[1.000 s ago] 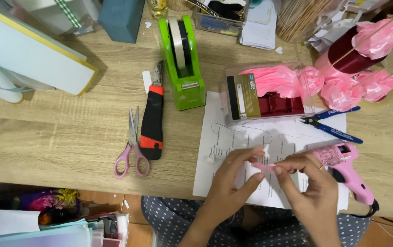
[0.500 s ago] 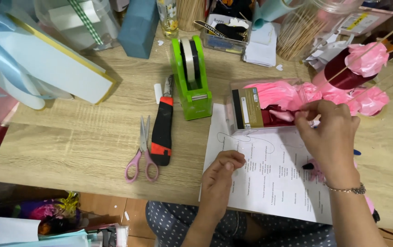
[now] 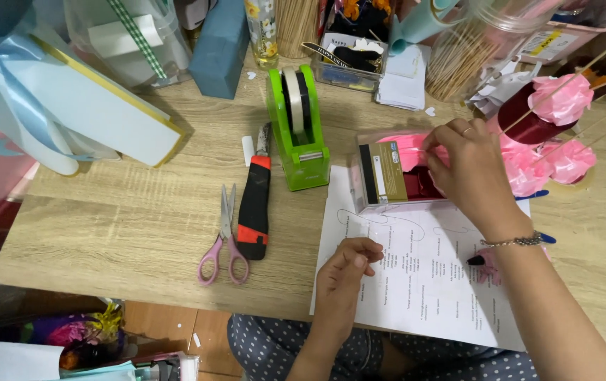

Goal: The person assembles a pink paper flower by rolling a pre-cut strip around a wooden stick and securing it with a hot glue gun. They then place the finished flower into a container and begin folding another pink paper petal, applying glue to its edges.

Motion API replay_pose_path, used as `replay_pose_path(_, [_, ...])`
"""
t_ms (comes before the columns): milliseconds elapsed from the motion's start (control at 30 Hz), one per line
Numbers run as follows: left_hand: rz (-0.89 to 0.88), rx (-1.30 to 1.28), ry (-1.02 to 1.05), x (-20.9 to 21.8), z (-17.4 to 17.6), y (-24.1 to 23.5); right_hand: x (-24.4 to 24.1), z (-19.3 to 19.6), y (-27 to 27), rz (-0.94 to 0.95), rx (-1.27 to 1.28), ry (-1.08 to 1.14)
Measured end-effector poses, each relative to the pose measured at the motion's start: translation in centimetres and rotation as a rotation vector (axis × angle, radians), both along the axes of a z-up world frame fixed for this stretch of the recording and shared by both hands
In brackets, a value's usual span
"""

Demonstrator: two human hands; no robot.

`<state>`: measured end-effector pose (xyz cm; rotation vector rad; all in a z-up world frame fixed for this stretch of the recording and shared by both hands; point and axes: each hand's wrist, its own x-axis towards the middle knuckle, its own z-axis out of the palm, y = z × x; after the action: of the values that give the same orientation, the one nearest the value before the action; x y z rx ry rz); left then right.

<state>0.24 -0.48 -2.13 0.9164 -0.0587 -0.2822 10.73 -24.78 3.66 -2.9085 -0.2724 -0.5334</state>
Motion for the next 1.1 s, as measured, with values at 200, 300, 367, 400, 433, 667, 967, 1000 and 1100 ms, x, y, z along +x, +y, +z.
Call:
replay_pose_path(200, [-0.025, 0.026, -0.010, 0.0, 0.2, 0.1, -1.5, 3.9, 0.8, -0.036, 0.309, 0.162])
replay_pose_path(300, [-0.035, 0.044, 0.019, -0.1, 0.1, 0.0, -3.5, 6.4, 1.4, -0.170, 0.386, 0.153])
replay_pose_path(367, [0.007, -0.053, -0.050, 0.0, 0.3, -0.2, -5.2, 6.8, 1.0, -0.181, 0.398, -0.002])
replay_pose_path(400, [0.007, -0.052, -0.045, 0.1, 0.5, -0.1, -6.0, 7.5, 1.2, -0.182, 0.399, 0.003])
replay_pose_path(433, [-0.007, -0.039, -0.040, 0.1, 0.7, 0.0, -6.9, 8.1, 1.3, -0.188, 0.491, 0.111])
replay_pose_path(667, [-0.211, 0.219, -0.319, -0.2, 1.7, 0.1, -11.3, 6.7, 3.0, -0.090, 0.502, 0.760])
replay_pose_path(967, [-0.276, 0.408, -0.126, -0.2, 3.2, -0.1, -16.1, 5.0, 0.7, -0.165, 0.469, 0.500])
replay_pose_path(1000, [-0.276, 0.407, -0.124, -0.3, 3.1, -0.1, -17.0, 4.4, -0.6, -0.166, 0.468, 0.501])
replay_pose_path(1100, [-0.267, 0.349, -0.100, -0.3, 2.8, -0.2, -19.9, 2.2, -5.1, -0.685, 0.369, 0.487])
